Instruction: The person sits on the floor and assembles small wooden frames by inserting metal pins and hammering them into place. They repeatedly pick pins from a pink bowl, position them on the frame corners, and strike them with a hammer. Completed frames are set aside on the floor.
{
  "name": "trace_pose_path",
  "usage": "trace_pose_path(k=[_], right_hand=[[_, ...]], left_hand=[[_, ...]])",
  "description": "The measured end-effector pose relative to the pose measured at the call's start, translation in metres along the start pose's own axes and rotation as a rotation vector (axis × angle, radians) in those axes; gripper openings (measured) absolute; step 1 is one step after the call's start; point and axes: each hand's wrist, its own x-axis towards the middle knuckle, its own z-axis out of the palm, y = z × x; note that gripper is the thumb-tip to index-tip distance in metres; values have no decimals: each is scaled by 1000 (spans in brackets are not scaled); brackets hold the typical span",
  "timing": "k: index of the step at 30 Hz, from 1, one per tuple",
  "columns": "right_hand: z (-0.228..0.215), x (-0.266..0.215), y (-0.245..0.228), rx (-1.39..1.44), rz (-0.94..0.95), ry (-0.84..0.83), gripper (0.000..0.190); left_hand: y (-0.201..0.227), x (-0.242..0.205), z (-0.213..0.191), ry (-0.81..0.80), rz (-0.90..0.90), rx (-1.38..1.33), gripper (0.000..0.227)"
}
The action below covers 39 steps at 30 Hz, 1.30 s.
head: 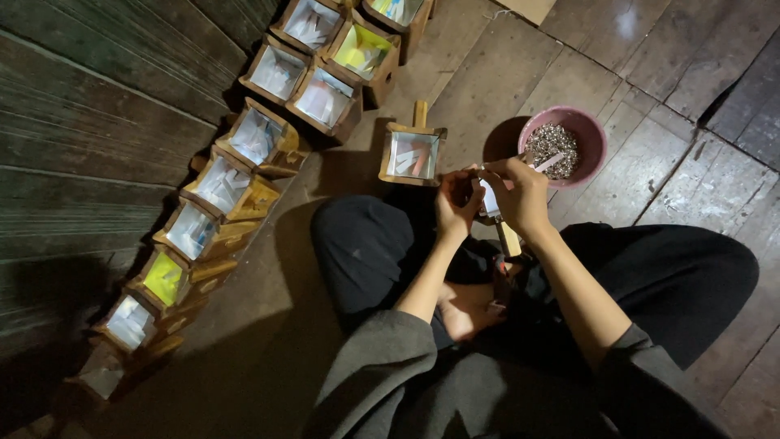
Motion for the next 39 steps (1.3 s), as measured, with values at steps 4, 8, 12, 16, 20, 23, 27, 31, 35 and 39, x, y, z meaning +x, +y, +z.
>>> trace_pose_path(k=[4, 8, 12, 16, 20, 23, 27, 31, 35, 39], right_hand=[[1, 1, -5, 27, -30, 1, 16], [1, 2, -14, -35, -100, -22, 14], [2, -4, 3, -42, -113, -67, 14], [2, -1, -4, -76, -209, -100, 17], [-3, 6, -21, -86, -235, -146, 15], [-7, 10, -28, -93, -252, -179, 16], [-10, 16, -42, -83, -263, -212, 14], [-11, 11, -25, -85, -262, -206, 13], [-13, 10, -27, -73, -252, -213, 13], [-23, 14, -49, -101, -196, -233, 6]], left_hand=[[2, 0, 1, 27, 15, -21, 37], [-9, 1, -3, 23, 24, -44, 40], [-14, 3, -5, 20, 23, -83, 41], [-24, 4, -7, 29, 5, -95, 42], [6, -1, -2, 47, 25, 3, 34], [50, -9, 2, 70, 157, 284, 30], [59, -10, 5, 140, 551, 560, 15], [69, -7, 7, 134, 527, 602, 12], [53, 2, 5, 124, 587, 593, 7], [67, 6, 6, 101, 563, 660, 8]])
